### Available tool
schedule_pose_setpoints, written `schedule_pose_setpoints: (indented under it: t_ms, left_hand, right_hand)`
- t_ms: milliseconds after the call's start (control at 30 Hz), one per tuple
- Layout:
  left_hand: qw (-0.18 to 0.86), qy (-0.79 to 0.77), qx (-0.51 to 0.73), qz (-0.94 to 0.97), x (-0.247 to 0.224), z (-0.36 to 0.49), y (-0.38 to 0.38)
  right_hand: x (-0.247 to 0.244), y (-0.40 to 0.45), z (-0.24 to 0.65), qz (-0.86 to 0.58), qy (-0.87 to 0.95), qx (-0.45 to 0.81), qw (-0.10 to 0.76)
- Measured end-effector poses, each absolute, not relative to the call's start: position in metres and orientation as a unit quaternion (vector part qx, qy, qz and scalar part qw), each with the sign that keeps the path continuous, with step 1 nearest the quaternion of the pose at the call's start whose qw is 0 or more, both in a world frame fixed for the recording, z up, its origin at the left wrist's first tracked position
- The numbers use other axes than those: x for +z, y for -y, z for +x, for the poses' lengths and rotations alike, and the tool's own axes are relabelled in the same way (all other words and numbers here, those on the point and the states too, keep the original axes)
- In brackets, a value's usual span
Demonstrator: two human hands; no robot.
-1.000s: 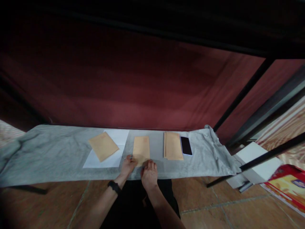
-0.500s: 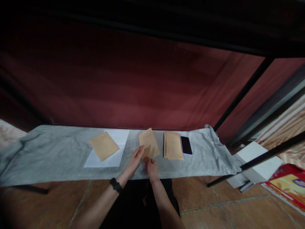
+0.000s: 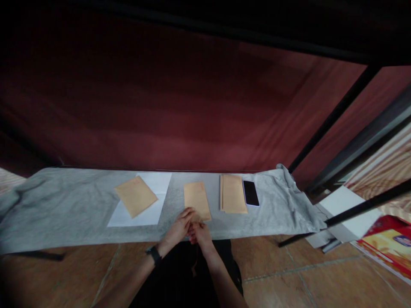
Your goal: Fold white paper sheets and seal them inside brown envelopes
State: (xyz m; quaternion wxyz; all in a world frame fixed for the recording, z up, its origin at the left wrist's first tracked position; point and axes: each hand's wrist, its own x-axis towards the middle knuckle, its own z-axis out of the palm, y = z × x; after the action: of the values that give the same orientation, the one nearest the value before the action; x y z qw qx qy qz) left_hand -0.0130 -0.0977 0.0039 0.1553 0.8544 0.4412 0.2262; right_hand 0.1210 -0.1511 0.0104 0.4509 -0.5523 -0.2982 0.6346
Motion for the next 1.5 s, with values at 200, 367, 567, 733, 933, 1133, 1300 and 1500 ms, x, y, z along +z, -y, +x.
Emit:
schedule_pose_setpoints:
  t_ms: [200, 367, 567, 733, 933, 1133, 1300, 1500]
  left_hand:
    - [0.078, -0.443, 0.185, 0.874, 0.002, -0.006, 0.087]
    - [0.056, -0.457, 0.134, 0.878, -0.003, 0.016, 0.067]
    - [0.049, -0.470, 0.155, 0.868, -0.008, 0.035, 0.021]
    - [0.053, -0.477, 0.140, 0.866, -0.010, 0.045, -0.016]
    - [0.058, -0.490, 0.096, 0.864, -0.005, 0.053, -0.033]
    - [0.045, -0.432, 0.113, 0.894, -0.011, 0.048, -0.010]
    - [0.043, -0.397, 0.119, 0.909, -0.013, 0.042, 0.012]
    - [0.054, -0.365, 0.089, 0.925, -0.004, 0.034, 0.035]
  right_hand:
    - [0.004, 0.172, 0.147, -0.621, 0.666, 0.161, 0.380]
    - [-0.012, 0.180, 0.149, -0.618, 0.738, -0.017, 0.271]
    - [-0.011, 0.180, 0.147, -0.625, 0.739, -0.031, 0.249]
    - [-0.014, 0.179, 0.149, -0.619, 0.748, -0.037, 0.238]
    - [-0.019, 0.177, 0.151, -0.615, 0.754, -0.055, 0.226]
    - [-0.020, 0.177, 0.151, -0.621, 0.744, -0.050, 0.242]
    - [-0.024, 0.177, 0.152, -0.612, 0.741, -0.036, 0.276]
    - [-0.020, 0.177, 0.151, -0.620, 0.724, -0.020, 0.302]
